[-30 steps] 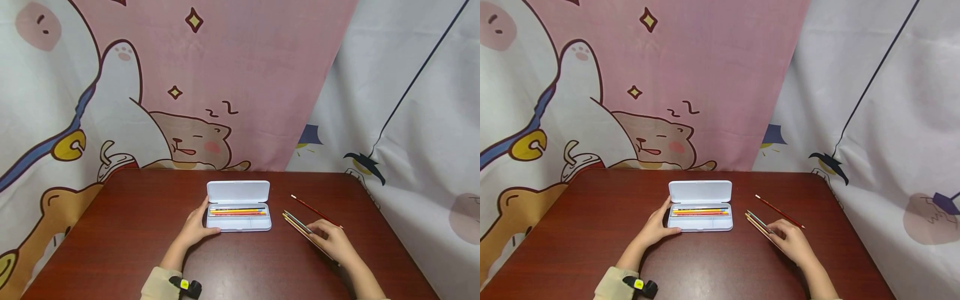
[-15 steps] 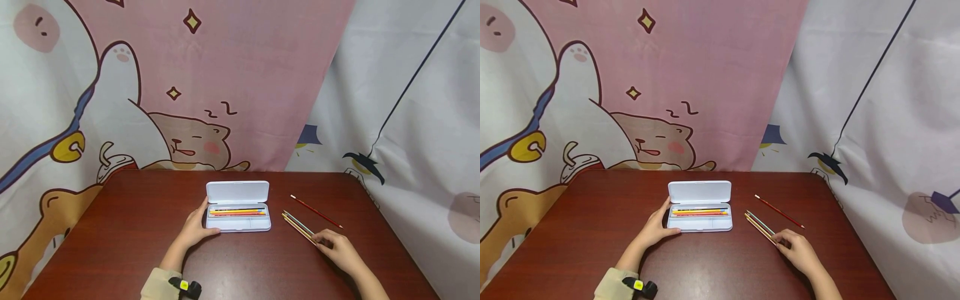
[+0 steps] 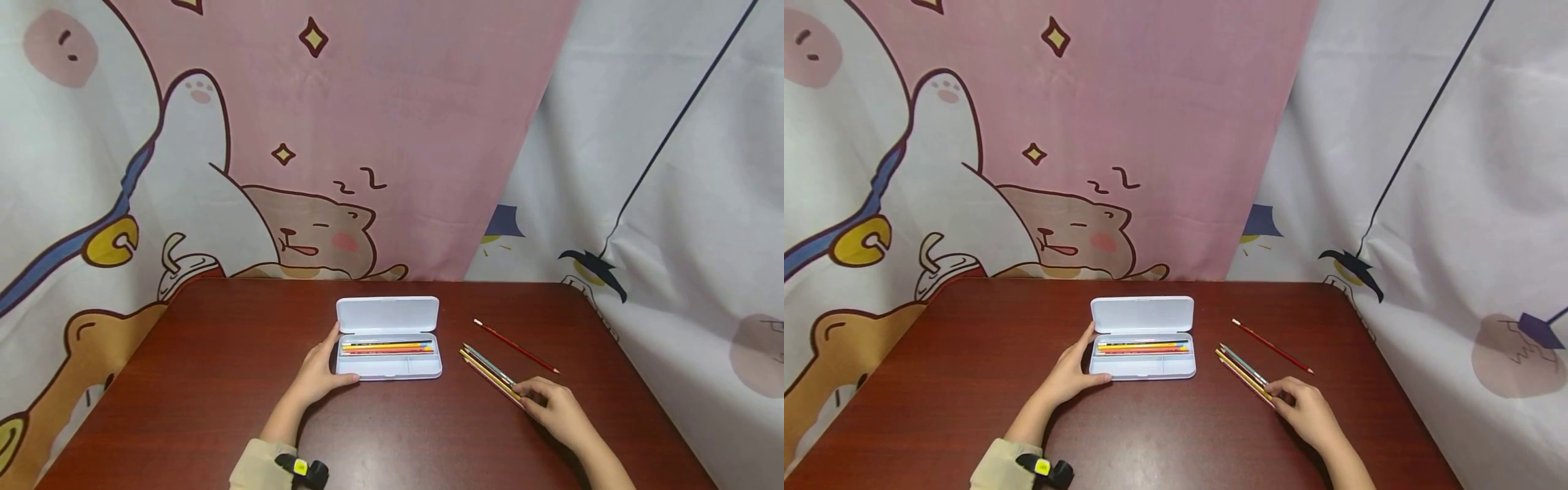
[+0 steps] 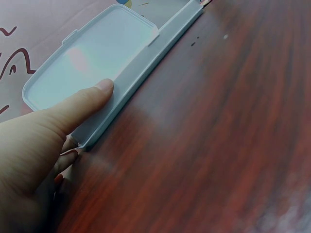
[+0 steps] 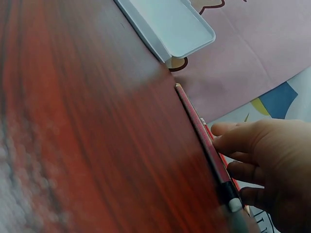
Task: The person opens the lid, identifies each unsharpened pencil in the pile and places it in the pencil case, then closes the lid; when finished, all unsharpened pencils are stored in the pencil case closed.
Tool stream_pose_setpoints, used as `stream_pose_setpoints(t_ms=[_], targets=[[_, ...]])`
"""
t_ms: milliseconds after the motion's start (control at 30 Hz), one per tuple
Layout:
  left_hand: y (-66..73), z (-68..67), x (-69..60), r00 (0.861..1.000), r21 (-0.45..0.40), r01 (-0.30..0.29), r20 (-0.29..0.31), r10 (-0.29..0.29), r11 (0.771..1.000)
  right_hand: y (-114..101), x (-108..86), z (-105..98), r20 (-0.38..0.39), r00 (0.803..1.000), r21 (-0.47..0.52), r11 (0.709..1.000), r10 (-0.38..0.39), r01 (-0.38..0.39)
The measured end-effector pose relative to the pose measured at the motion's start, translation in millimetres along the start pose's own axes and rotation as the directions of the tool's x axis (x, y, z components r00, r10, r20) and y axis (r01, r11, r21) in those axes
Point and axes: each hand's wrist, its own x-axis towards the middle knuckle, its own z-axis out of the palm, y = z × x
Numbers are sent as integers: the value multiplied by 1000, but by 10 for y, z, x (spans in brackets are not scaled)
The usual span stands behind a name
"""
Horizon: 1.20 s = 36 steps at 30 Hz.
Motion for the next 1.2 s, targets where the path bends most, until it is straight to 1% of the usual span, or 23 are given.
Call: stream_pose_setpoints(t_ms=[133, 233, 467, 600, 667, 867, 1000, 1100, 1200], targets=[[-3, 4, 0, 1000, -2, 4, 0, -4, 1000, 3, 5, 4, 5, 998, -1, 998, 56, -56], [-8, 7, -2, 1000, -3, 3, -2, -3, 1000, -5, 3, 8, -13, 997, -24, 997, 71, -72], [-15, 14, -5, 1000, -5, -4, -7, 4, 1000, -46, -18, 27, -75, 997, -66, 998, 18, -23], [-9, 13, -2, 1000, 0, -4, -9, 4, 1000, -59, -19, 31, -91, 996, -89, 996, 18, -26], [-7, 9, 0, 1000, 4, -13, -13, 13, 1000, -58, -16, 33, -96, 995, -100, 995, 19, -28], [-4, -2, 3, 999, 14, -25, -20, 25, 1000, -45, -4, 57, -125, 992, -137, 991, -8, -9], [-4, 0, 3, 1000, 12, -13, -18, 13, 1000, -43, 1, 63, -135, 991, -150, 989, -10, -11], [-5, 1, 2, 1000, 7, -7, -11, 7, 1000, -48, 2, 58, -137, 991, -141, 990, 1, -20], [-3, -3, 6, 1000, 7, 1, -8, -1, 1000, -63, 13, 44, -139, 990, -103, 994, 12, -27]])
